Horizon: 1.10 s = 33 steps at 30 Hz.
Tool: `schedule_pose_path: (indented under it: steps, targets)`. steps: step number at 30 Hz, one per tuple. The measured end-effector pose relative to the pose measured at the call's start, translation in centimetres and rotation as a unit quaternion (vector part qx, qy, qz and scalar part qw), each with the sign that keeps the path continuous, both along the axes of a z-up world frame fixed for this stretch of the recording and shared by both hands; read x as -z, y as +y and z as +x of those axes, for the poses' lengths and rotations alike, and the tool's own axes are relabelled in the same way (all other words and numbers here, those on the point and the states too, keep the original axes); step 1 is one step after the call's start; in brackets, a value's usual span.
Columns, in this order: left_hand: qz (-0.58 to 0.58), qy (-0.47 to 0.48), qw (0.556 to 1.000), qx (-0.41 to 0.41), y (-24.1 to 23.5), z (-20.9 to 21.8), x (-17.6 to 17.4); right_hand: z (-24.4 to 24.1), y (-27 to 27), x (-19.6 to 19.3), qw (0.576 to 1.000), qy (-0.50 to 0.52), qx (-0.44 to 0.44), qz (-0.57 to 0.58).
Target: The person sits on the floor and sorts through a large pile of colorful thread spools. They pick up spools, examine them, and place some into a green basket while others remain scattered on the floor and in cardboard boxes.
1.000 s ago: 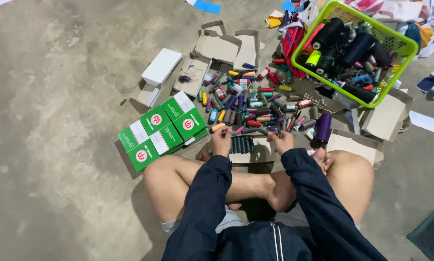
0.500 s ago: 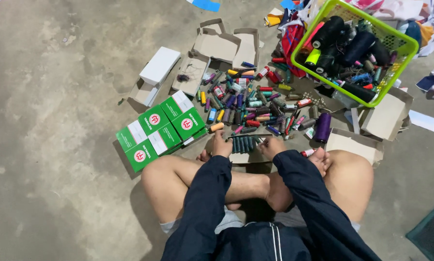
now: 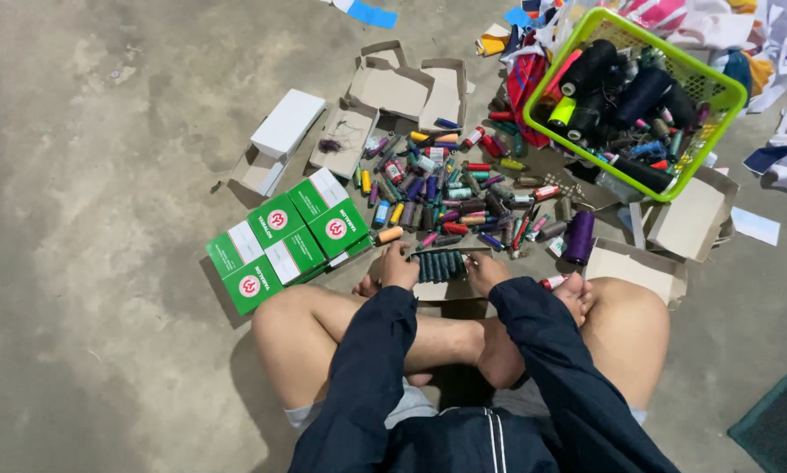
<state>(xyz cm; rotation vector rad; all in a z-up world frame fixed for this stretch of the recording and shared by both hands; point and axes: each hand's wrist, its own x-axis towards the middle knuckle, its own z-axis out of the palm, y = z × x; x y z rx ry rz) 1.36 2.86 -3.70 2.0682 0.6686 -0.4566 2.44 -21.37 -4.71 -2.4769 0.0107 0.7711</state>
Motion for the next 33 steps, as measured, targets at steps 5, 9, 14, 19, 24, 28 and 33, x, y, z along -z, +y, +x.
schedule_pose_path:
  steps: [5, 9, 14, 19, 24, 28, 33]
  targets:
    - [-0.039, -0.116, 0.992, -0.016, 0.4, 0.7, -3.5, -0.6, -0.1, -2.8, 0.998, -0.009, 0.032, 0.046]
    - [0.033, -0.270, 0.962, -0.026, 3.1, 3.6, -4.3, -0.8, 0.6, -3.8, 0.998, -0.027, 0.023, 0.046]
    - [0.227, -0.337, 0.911, 0.066, 9.2, 10.0, -6.3, 0.1, 1.1, -2.9, 0.997, -0.039, 0.072, 0.014]
    - [0.329, -0.290, 0.895, 0.079, 15.0, 17.7, -1.2, 1.3, 0.8, -2.9, 0.996, -0.044, 0.077, -0.027]
    - [0.414, -0.134, 0.886, 0.160, 16.4, 20.0, -2.1, 1.6, 0.1, 0.3, 0.997, -0.020, 0.053, -0.056]
    - [0.353, -0.190, 0.905, 0.144, 18.7, 20.7, -4.2, 2.1, 0.6, 0.4, 0.998, -0.013, 0.028, -0.054]
    - [0.284, -0.314, 0.903, 0.067, 22.2, 20.3, -5.0, 2.1, 1.1, -0.9, 0.998, -0.006, -0.007, -0.069]
